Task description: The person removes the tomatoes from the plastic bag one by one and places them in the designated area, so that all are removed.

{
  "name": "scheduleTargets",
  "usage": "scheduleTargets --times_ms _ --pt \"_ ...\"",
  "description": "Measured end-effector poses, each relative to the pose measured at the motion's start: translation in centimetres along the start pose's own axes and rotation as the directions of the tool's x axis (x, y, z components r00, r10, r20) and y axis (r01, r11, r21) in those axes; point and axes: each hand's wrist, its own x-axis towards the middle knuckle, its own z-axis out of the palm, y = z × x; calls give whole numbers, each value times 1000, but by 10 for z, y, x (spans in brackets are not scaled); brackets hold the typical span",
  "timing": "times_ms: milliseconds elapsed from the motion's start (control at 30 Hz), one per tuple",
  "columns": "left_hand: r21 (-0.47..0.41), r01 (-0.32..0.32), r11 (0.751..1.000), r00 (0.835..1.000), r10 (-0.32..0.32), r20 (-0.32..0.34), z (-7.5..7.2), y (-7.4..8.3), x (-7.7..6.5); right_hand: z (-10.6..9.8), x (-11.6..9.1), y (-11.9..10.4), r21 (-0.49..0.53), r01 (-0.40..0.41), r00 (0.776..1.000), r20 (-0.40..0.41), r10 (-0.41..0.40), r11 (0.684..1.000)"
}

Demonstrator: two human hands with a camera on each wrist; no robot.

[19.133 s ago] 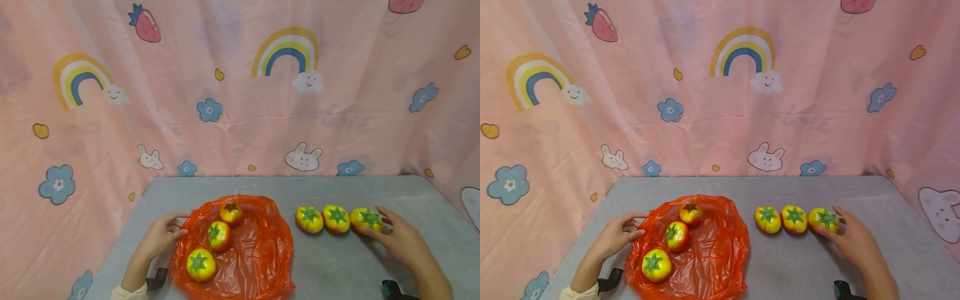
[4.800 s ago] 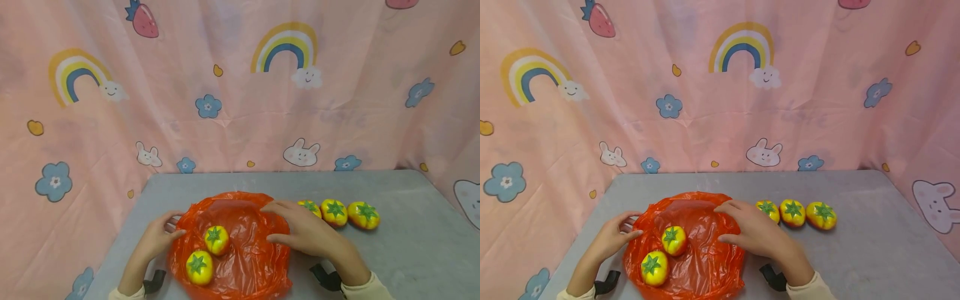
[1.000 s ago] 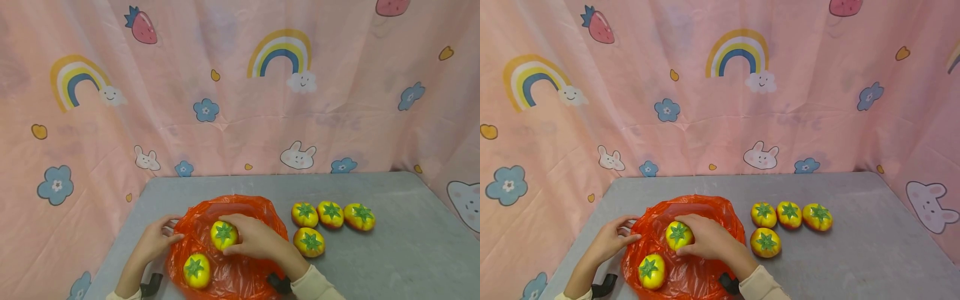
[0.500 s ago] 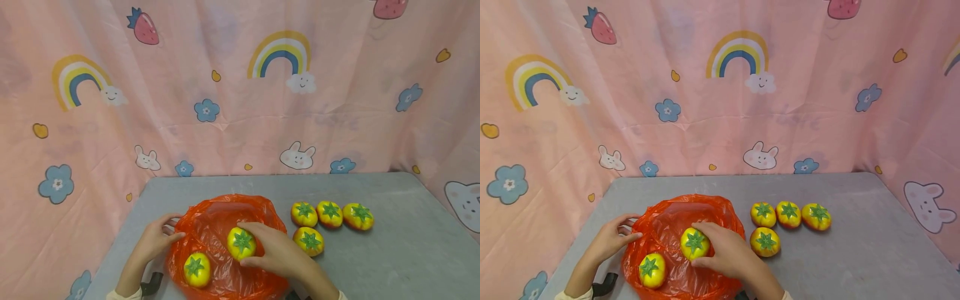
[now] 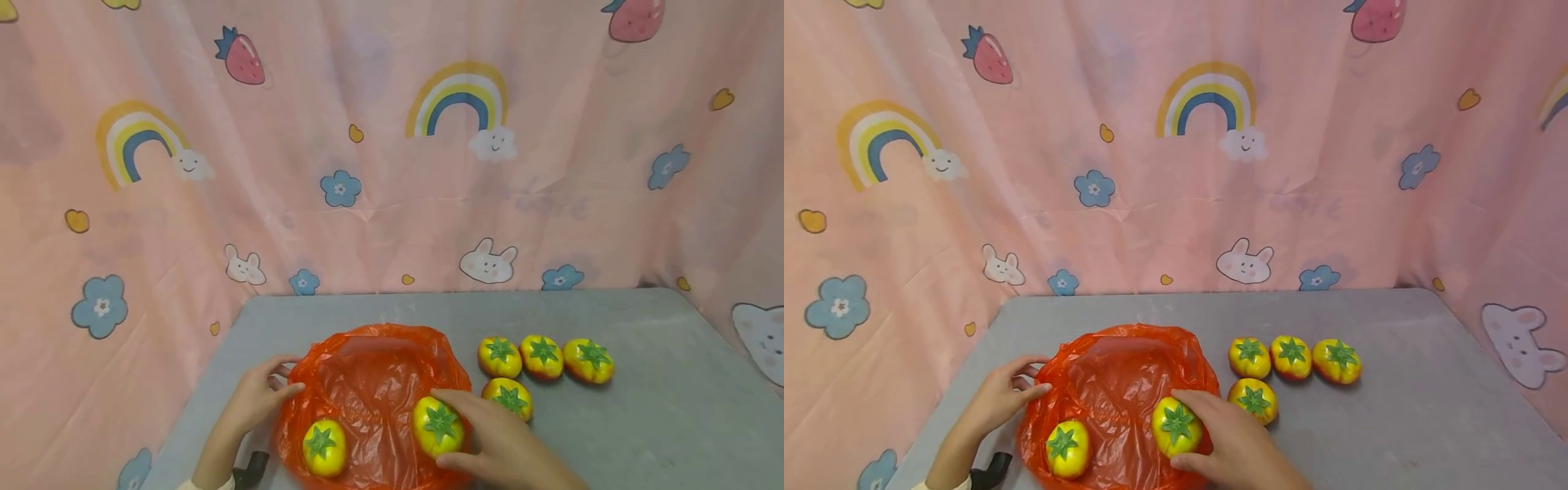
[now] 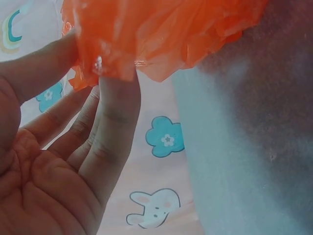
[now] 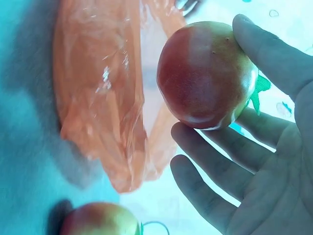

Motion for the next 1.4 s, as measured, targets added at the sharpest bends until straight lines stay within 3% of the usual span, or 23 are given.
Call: scheduleTargets --times_ms 533,700,900,1167,1400 --pt "28 -12 1000 1000 12 1 -1 -3 2 -9 -13 27 7 -147 989 -28 147 989" --pt "27 -21 999 1000 21 5 0 -2 3 -14 -13 30 -12 -136 989 -64 135 991" --pt "5 -19 1000 1000 19 -1 0 -2 1 -17 -12 27 -17 -165 985 -47 164 986" --pt "8 -26 1000 1000 25 6 0 -1 5 -25 -14 31 -61 -92 993 -73 87 994" --pt "-14 -32 999 999 32 15 0 -4 4 -30 -13 36 -50 -140 987 -84 136 989"
